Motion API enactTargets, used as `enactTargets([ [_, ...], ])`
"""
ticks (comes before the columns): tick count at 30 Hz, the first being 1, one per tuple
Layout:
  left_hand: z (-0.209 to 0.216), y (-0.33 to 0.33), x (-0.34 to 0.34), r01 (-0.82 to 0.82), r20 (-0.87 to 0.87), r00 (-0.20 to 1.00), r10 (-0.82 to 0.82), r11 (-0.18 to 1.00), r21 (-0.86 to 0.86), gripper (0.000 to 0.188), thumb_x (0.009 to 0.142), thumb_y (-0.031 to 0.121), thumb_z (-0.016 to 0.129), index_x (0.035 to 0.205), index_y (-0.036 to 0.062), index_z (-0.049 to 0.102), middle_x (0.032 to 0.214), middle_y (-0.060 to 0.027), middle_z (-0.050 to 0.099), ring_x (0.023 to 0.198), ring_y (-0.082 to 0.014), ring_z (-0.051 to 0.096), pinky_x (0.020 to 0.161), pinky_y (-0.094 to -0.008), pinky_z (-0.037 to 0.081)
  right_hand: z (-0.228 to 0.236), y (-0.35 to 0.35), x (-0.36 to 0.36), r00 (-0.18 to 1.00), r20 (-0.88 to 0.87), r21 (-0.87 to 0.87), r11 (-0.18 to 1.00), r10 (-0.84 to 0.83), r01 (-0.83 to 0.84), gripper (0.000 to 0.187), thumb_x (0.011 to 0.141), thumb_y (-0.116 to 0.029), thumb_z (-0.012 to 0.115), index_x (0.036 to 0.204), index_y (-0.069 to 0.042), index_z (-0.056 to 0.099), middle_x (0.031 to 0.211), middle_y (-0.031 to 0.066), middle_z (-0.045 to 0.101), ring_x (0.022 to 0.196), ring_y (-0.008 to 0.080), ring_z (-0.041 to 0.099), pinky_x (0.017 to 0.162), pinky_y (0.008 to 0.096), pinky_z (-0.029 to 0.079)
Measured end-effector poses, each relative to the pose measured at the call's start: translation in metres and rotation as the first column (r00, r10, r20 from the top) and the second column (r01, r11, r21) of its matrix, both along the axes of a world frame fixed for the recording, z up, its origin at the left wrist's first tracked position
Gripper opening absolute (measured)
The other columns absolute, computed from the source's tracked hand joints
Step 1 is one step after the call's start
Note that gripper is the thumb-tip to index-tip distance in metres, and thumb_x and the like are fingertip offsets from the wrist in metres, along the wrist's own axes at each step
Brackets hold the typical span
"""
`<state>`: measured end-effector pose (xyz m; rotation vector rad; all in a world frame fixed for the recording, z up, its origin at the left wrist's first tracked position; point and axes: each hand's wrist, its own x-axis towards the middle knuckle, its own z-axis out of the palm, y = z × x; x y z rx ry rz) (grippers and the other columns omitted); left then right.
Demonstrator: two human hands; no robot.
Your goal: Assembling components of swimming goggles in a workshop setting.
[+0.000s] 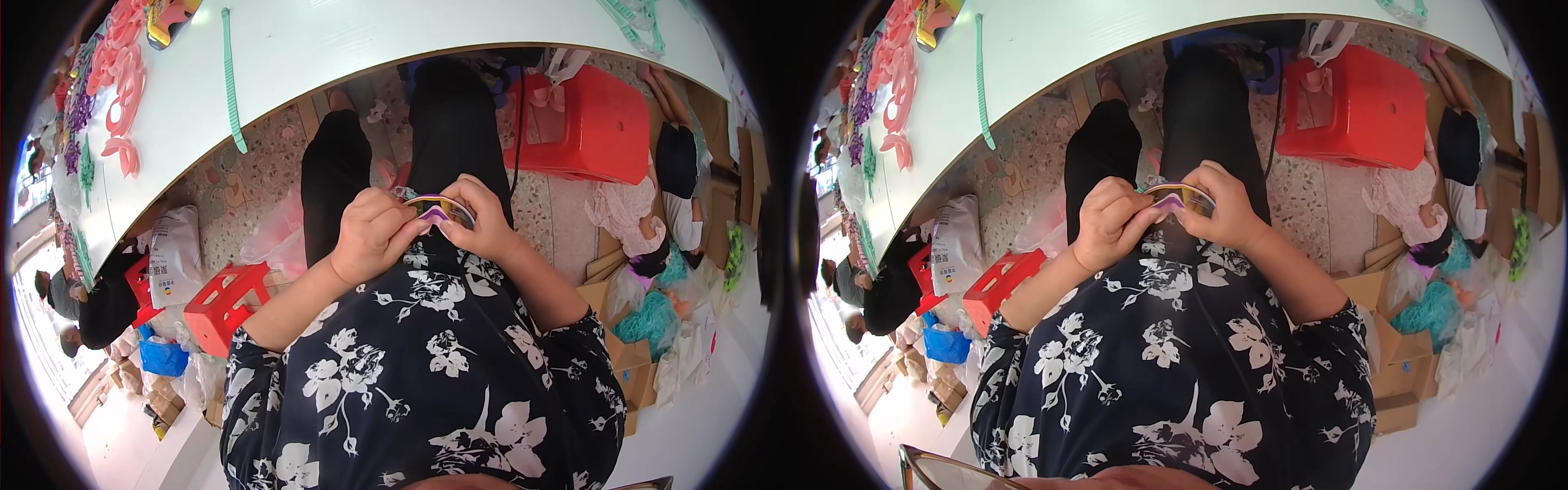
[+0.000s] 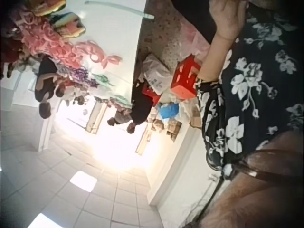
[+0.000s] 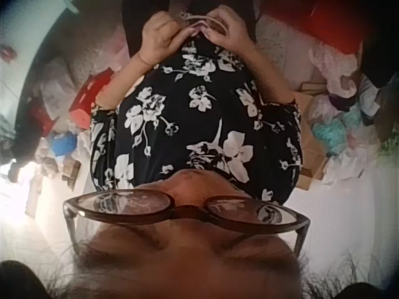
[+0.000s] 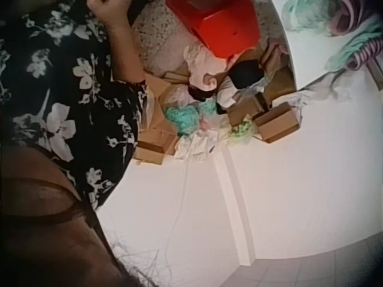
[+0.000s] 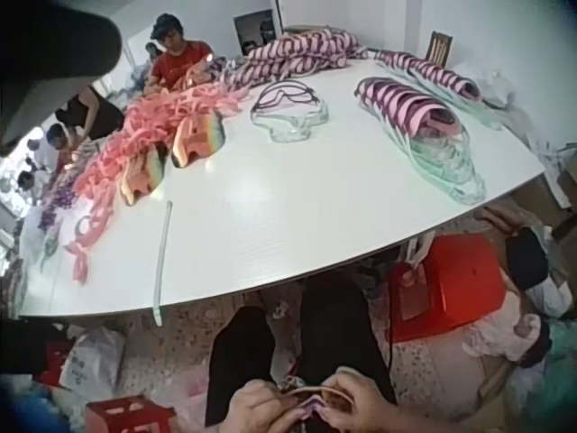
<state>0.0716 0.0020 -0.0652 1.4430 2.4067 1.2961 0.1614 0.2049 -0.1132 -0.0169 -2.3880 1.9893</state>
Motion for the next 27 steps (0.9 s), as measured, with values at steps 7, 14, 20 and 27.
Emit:
enactTargets([
  [7, 0.015, -0.002, -0.014, 0.081, -0.072, 0.994, -0.08, 0.997, 0.011, 0.029, 0.07, 0.021, 0.084, 0.089, 0.0061, 0.067, 0.085, -0.0054, 0.064, 0.077, -0.0249, 0.062, 0.068, -0.0362, 0.048, 0.01, 0.003, 0.0, 1.0, -0.008, 0.009, 1.0, 0.007, -0.007, 0.034, 0.068, -0.02, 0.074, 0.094, -0.001, 0.063, 0.078, 0.0038, 0.049, 0.069, 0.0145, 0.047, 0.062, 0.0268, 0.038],
  [14, 0.01, -0.006, -0.017, 0.177, -0.102, 0.979, -0.176, 0.984, 0.0, 0.036, 0.068, 0.017, 0.086, 0.095, 0.0047, 0.067, 0.089, -0.0079, 0.066, 0.08, -0.0265, 0.065, 0.071, -0.0377, 0.052, 0.01, 0.005, -0.002, 0.999, 0.01, 0.047, 0.998, 0.035, -0.036, 0.037, 0.068, -0.022, 0.074, 0.095, 0.0, 0.063, 0.079, 0.005, 0.049, 0.07, 0.0153, 0.047, 0.063, 0.0273, 0.039],
  [20, 0.009, -0.002, -0.008, 0.159, -0.093, 0.983, -0.157, 0.987, 0.011, 0.029, 0.069, 0.013, 0.085, 0.088, 0.0041, 0.066, 0.083, -0.008, 0.064, 0.076, -0.0262, 0.065, 0.07, -0.0382, 0.052, 0.009, 0.004, 0.0, 0.999, -0.043, 0.031, 0.999, 0.024, -0.023, 0.036, 0.068, -0.021, 0.073, 0.095, 0.0, 0.063, 0.079, 0.0063, 0.052, 0.07, 0.0183, 0.049, 0.063, 0.0285, 0.04],
  [27, 0.002, 0.001, -0.009, 0.149, -0.07, 0.987, -0.147, 0.989, 0.02, 0.031, 0.069, 0.013, 0.086, 0.088, 0.0052, 0.064, 0.083, -0.0071, 0.062, 0.074, -0.0269, 0.062, 0.071, -0.0386, 0.051, 0.007, -0.001, 0.001, 0.985, -0.156, 0.108, 0.99, -0.068, 0.085, 0.037, 0.062, -0.017, 0.079, 0.094, -0.004, 0.064, 0.08, 0.0095, 0.057, 0.066, 0.024, 0.057, 0.06, 0.0322, 0.048],
])
